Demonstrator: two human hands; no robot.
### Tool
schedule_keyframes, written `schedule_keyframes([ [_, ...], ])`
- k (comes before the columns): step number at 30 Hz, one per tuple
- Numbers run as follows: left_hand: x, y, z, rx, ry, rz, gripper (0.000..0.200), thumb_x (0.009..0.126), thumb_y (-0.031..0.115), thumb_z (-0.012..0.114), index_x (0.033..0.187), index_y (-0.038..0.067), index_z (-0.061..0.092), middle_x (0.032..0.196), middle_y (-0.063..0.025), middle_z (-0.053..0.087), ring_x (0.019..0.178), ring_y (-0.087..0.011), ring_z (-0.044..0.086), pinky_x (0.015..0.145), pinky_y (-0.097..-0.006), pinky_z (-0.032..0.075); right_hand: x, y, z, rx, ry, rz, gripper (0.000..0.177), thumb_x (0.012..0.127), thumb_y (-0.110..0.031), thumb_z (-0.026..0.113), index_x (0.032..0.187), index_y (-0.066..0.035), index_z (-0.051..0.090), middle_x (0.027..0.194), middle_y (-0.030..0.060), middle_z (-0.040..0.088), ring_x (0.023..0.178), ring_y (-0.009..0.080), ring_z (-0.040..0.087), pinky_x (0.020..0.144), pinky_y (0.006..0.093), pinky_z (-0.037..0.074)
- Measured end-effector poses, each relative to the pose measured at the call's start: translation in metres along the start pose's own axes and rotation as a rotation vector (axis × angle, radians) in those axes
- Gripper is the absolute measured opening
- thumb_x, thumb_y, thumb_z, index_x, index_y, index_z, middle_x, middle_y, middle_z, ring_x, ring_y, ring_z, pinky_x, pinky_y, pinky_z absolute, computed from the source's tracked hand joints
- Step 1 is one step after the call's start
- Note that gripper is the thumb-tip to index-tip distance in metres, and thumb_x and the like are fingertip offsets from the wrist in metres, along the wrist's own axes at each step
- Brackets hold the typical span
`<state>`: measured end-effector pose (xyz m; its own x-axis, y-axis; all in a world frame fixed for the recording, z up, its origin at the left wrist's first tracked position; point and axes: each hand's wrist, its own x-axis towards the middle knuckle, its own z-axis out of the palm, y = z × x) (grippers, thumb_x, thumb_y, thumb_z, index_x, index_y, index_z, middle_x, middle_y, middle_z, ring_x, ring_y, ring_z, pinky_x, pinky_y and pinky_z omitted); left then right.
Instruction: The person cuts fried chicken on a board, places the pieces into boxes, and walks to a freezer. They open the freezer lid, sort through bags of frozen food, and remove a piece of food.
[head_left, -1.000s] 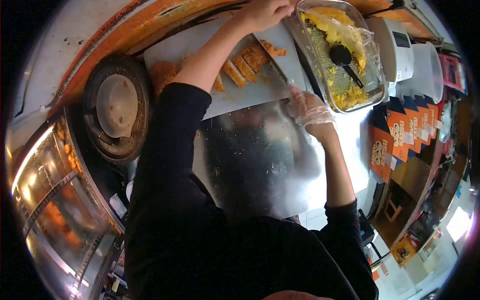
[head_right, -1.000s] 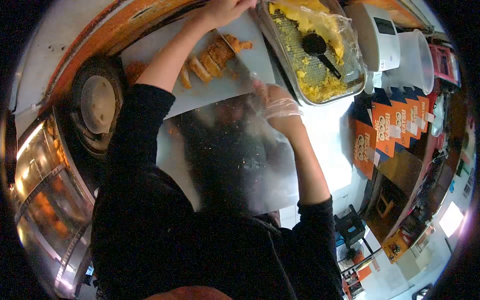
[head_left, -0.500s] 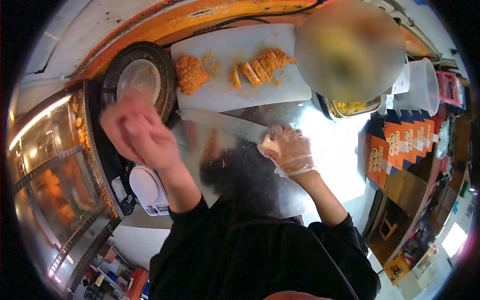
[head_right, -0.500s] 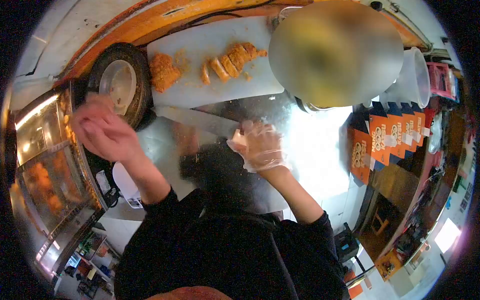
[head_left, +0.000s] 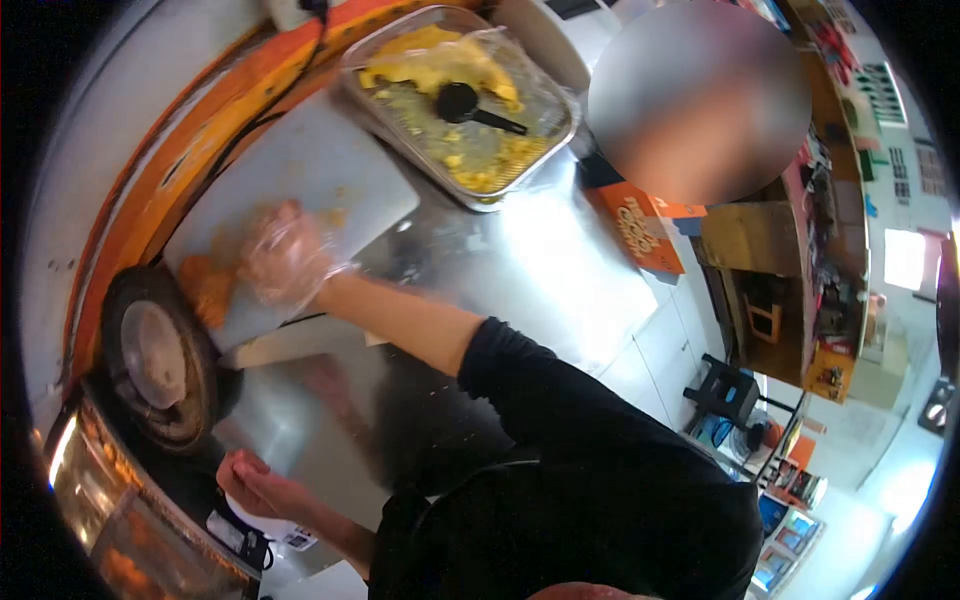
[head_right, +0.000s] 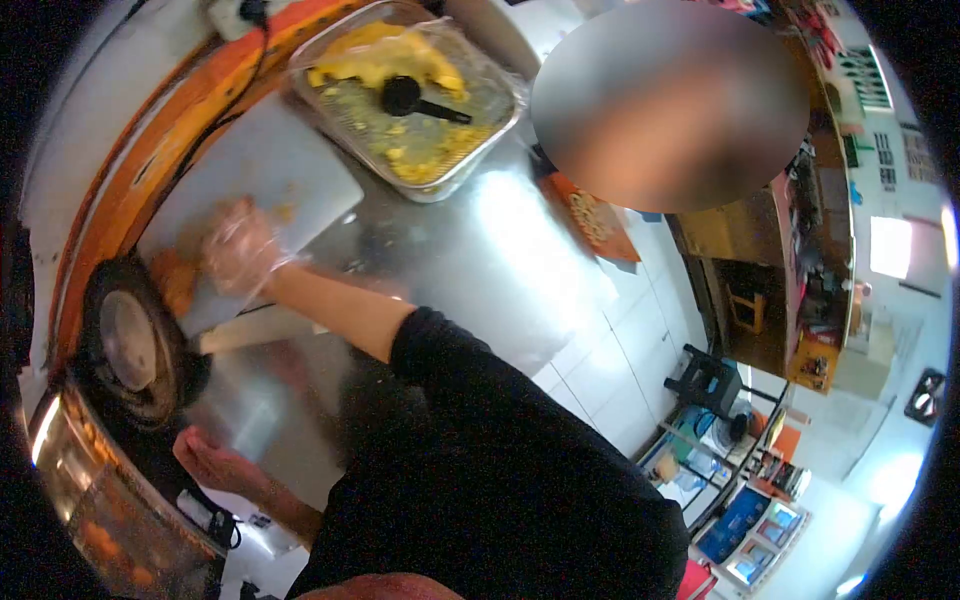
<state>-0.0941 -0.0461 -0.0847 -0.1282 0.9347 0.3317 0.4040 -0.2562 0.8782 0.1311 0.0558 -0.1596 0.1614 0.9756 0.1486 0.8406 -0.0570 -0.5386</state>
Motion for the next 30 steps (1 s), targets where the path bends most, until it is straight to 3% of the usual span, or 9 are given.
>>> schedule_keyframes([
  [6, -0.046, 0.013, 0.035, 0.148, 0.014, -0.145, 0.021, 0.091, 0.021, 0.045, 0.089, 0.001, 0.052, 0.074, -0.0027, 0.044, 0.068, -0.0131, 0.042, 0.059, -0.0251, 0.035, -0.026, 0.024, -0.034, 1.139, 0.135, 0.141, 0.021, 0.077, -0.020, 0.064, 0.096, -0.014, 0.056, 0.086, 0.0019, 0.054, 0.089, 0.0148, 0.050, 0.077, 0.0288, 0.044],
  [9, -0.067, 0.021, 0.065, 0.101, -0.110, 0.006, 0.022, 0.091, 0.017, 0.044, 0.093, -0.003, 0.053, 0.074, -0.0049, 0.045, 0.064, -0.0140, 0.040, 0.057, -0.0252, 0.033, -0.087, 0.053, -0.107, 2.096, 0.209, 0.256, 0.031, 0.072, -0.019, 0.072, 0.093, -0.008, 0.051, 0.079, -0.0015, 0.053, 0.073, 0.0145, 0.054, 0.066, 0.0276, 0.045],
  [13, -0.107, 0.035, 0.140, 0.078, -0.158, 0.113, 0.016, 0.093, 0.011, 0.041, 0.090, -0.002, 0.049, 0.066, -0.0010, 0.036, 0.057, -0.0093, 0.031, 0.052, -0.0239, 0.026, -0.207, 0.124, -0.178, 2.638, 0.407, -0.307, 0.050, 0.075, -0.024, 0.068, 0.111, -0.006, 0.039, 0.098, 0.0065, 0.046, 0.090, 0.0142, 0.046, 0.079, 0.0319, 0.039],
  [15, -0.122, 0.060, 0.173, 0.136, -0.211, 0.165, 0.016, 0.093, 0.011, 0.041, 0.091, -0.002, 0.050, 0.066, -0.0011, 0.037, 0.058, -0.0092, 0.032, 0.052, -0.0237, 0.026, -0.285, 0.194, -0.293, 2.269, 0.415, 0.274, 0.046, 0.076, -0.031, 0.066, 0.106, -0.007, 0.041, 0.091, 0.0047, 0.047, 0.081, 0.0163, 0.048, 0.072, 0.0317, 0.041],
  [19, -0.148, 0.096, 0.228, 0.322, -0.208, 0.250, 0.019, 0.094, 0.014, 0.042, 0.100, -0.003, 0.049, 0.070, -0.0033, 0.041, 0.060, -0.0112, 0.037, 0.054, -0.0240, 0.030, -0.366, 0.316, -0.412, 1.893, 0.999, 0.229, 0.045, 0.078, -0.050, 0.060, 0.096, -0.013, 0.042, 0.076, 0.0017, 0.046, 0.065, 0.0159, 0.045, 0.061, 0.0299, 0.040],
  [20, -0.153, 0.097, 0.238, 0.371, -0.175, 0.273, 0.022, 0.094, 0.015, 0.042, 0.104, -0.004, 0.047, 0.071, -0.0041, 0.043, 0.061, -0.0120, 0.038, 0.055, -0.0244, 0.031, -0.380, 0.357, -0.444, 1.933, 1.003, 0.080, 0.041, 0.076, -0.042, 0.068, 0.098, -0.014, 0.046, 0.080, -0.0008, 0.048, 0.066, 0.0071, 0.044, 0.058, 0.0241, 0.041],
  [23, -0.180, 0.121, 0.277, 0.400, -0.126, 0.231, 0.028, 0.095, 0.018, 0.041, 0.113, -0.004, 0.041, 0.078, -0.0067, 0.045, 0.066, -0.0138, 0.041, 0.058, -0.0256, 0.034, -0.412, 0.455, -0.512, 1.555, 1.225, 0.015, 0.043, 0.079, -0.038, 0.064, 0.108, -0.010, 0.048, 0.087, 0.0038, 0.054, 0.071, 0.0100, 0.053, 0.062, 0.0254, 0.047],
  [28, -0.180, 0.153, 0.269, 0.540, -0.316, 0.115, 0.035, 0.096, 0.025, 0.040, 0.122, 0.001, 0.038, 0.097, -0.0119, 0.047, 0.081, -0.0167, 0.046, 0.066, -0.0286, 0.038, -0.335, 0.566, -0.570, 1.370, 0.673, 0.492, 0.035, 0.074, -0.029, 0.062, 0.096, -0.004, 0.054, 0.085, 0.0076, 0.056, 0.081, 0.0159, 0.057, 0.063, 0.0330, 0.049],
  [30, -0.180, 0.159, 0.268, 0.523, -0.349, 0.001, 0.035, 0.096, 0.025, 0.039, 0.123, 0.002, 0.038, 0.098, -0.0114, 0.047, 0.082, -0.0171, 0.047, 0.067, -0.0290, 0.038, -0.288, 0.575, -0.580, 0.561, 0.138, 0.752, 0.037, 0.075, -0.027, 0.060, 0.103, -0.003, 0.058, 0.093, 0.0144, 0.062, 0.093, 0.0223, 0.060, 0.071, 0.0374, 0.050],
])
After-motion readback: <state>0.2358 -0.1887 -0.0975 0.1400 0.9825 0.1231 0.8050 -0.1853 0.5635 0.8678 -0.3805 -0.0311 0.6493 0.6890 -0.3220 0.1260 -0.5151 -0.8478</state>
